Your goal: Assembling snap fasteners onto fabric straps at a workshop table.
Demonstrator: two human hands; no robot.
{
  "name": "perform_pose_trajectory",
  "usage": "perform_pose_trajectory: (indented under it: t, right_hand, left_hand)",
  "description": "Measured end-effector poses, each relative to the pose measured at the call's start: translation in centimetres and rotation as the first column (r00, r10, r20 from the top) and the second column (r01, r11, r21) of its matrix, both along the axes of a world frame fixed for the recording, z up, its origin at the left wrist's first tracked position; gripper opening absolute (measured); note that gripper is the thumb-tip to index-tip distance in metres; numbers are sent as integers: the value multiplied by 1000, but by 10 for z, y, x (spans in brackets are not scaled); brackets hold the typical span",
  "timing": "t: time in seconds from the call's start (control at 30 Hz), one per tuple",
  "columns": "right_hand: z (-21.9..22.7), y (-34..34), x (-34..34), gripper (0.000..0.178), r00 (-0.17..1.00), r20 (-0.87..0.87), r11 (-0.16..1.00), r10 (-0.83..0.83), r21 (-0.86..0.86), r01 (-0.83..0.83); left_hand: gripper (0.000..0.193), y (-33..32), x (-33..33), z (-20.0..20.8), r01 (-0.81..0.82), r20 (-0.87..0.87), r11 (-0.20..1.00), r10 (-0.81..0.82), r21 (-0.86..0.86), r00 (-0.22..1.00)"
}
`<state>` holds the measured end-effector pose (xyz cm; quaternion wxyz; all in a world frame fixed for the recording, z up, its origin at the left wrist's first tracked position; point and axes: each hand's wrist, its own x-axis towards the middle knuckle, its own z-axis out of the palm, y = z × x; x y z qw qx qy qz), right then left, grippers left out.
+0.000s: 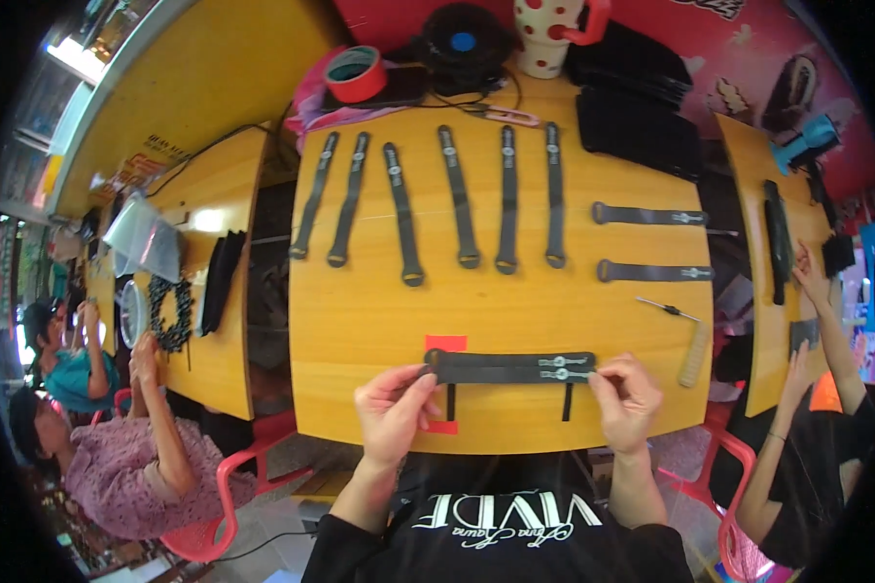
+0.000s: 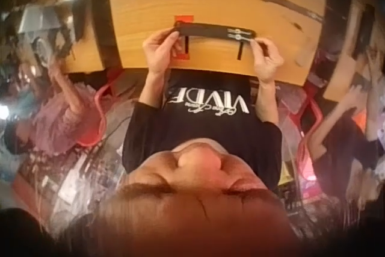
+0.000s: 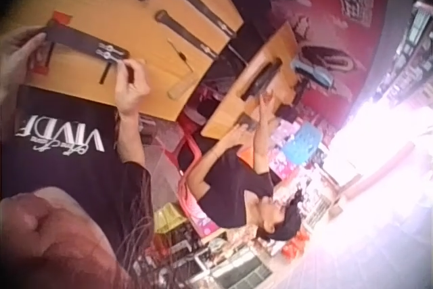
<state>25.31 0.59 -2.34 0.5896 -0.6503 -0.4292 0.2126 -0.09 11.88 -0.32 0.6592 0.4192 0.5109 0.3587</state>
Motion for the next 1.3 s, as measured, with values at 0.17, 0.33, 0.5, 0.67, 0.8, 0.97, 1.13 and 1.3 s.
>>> perform_pose_trajectory:
  t: [0.17,0.33,0.5,0.67,0.8,0.97,1.13,1.3]
  right_hand:
    - [5,-5,4,12,969,-236,997,77,29,-72]
    - [4,-10,7,11,955,-290,998,63,26,-58]
    - [2,-1,1,12,976,-212,999,48,16,-46]
    - [-4,2,-4,14,992,-119,998,-50,-53,44]
    - [-6,-2,-6,18,992,-118,995,-55,-94,44]
    - [-5,0,-7,18,994,-69,989,-88,-124,79]
    - [-4,6,-11,17,995,-66,990,-76,-125,68]
    - [-4,0,-9,16,991,-1,981,-135,-144,133]
  left_hand:
    - [13,-5,-4,11,8,4,999,-9,46,1000]
    - [13,-3,-5,9,65,3,996,-65,53,998]
    - [10,1,-8,7,52,-80,993,-43,108,996]
    - [8,2,-5,0,-1,-97,992,14,128,995]
    - [11,3,-1,-2,-9,-85,993,19,118,996]
    - [11,4,2,-2,-36,-82,990,47,136,995]
    - [8,1,-3,-3,-55,-121,985,75,163,990]
    - [6,2,4,-2,-58,-148,992,74,110,986]
